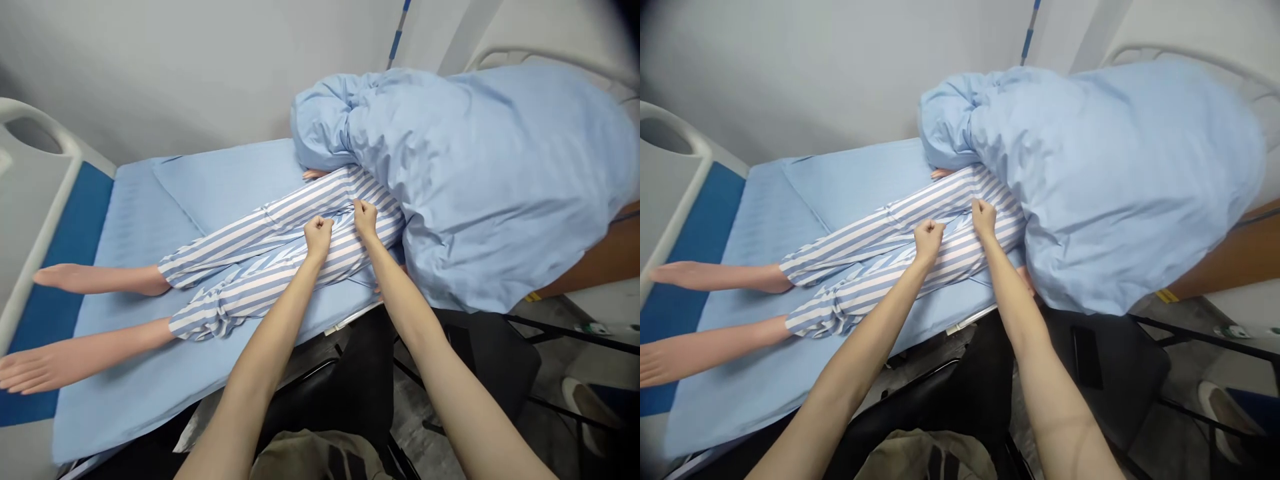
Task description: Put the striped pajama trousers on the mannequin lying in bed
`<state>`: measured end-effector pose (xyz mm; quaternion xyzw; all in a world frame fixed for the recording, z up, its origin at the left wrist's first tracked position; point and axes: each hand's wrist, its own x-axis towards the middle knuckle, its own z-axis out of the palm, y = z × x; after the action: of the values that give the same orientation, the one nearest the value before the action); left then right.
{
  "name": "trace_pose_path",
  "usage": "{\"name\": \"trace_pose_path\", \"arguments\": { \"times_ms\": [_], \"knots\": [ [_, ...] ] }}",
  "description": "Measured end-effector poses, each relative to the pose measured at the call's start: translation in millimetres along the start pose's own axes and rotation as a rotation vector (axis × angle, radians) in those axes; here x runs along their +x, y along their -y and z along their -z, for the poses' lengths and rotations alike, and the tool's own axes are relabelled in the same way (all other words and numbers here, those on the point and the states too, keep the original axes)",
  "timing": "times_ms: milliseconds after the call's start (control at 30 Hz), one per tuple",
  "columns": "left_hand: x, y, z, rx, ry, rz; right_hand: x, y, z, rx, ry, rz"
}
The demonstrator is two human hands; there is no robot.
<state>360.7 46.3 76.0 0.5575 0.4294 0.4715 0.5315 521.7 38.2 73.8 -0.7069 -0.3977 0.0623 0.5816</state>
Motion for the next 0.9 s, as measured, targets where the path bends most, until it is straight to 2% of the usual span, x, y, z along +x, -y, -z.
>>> {"name": "trace_pose_path", "arguments": {
  "times_ms": [100,200,367,500,567,600,700,800,867,900],
  "knots": [
    [0.3,-0.8,-37.6,0.041,-0.019,0.041,0.3,-0.9,-0.7,0.018,0.000,0.006],
    [-6.1,6.8,-54.2,0.236,0.002,-0.034,2.0,-3.6,-1.7,0.003,-0.005,0.020],
    [-13.7,15.2,-48.1,0.235,0.072,-0.069,2.5,-6.2,-0.1,-0.026,0.011,0.038],
    [-21.2,11.2,-34.1,0.192,0.218,-0.021,1.1,-11.4,3.2,-0.100,0.008,0.039],
    [-22.7,7.3,-9.6,0.145,0.253,-0.016,2.1,-16.6,3.1,-0.127,0.017,0.049],
    [-23.5,4.6,9.9,0.136,0.239,-0.024,2.7,-19.0,2.9,-0.130,0.021,0.061],
    [-28.8,-6.2,94.4,0.177,0.108,-0.043,2.6,-22.4,3.4,-0.137,0.025,0.087],
    [-37.4,-16.3,189.1,0.262,-0.134,-0.058,0.7,-19.8,4.3,-0.165,0.019,0.083],
    [-44.7,-20.7,238.1,0.343,-0.277,-0.089,-1.4,-16.7,4.1,-0.206,-0.016,0.069],
    [-48.7,-22.1,256.0,0.403,-0.268,-0.091,-3.1,-15.2,3.8,-0.236,-0.044,0.065]
  ]
}}
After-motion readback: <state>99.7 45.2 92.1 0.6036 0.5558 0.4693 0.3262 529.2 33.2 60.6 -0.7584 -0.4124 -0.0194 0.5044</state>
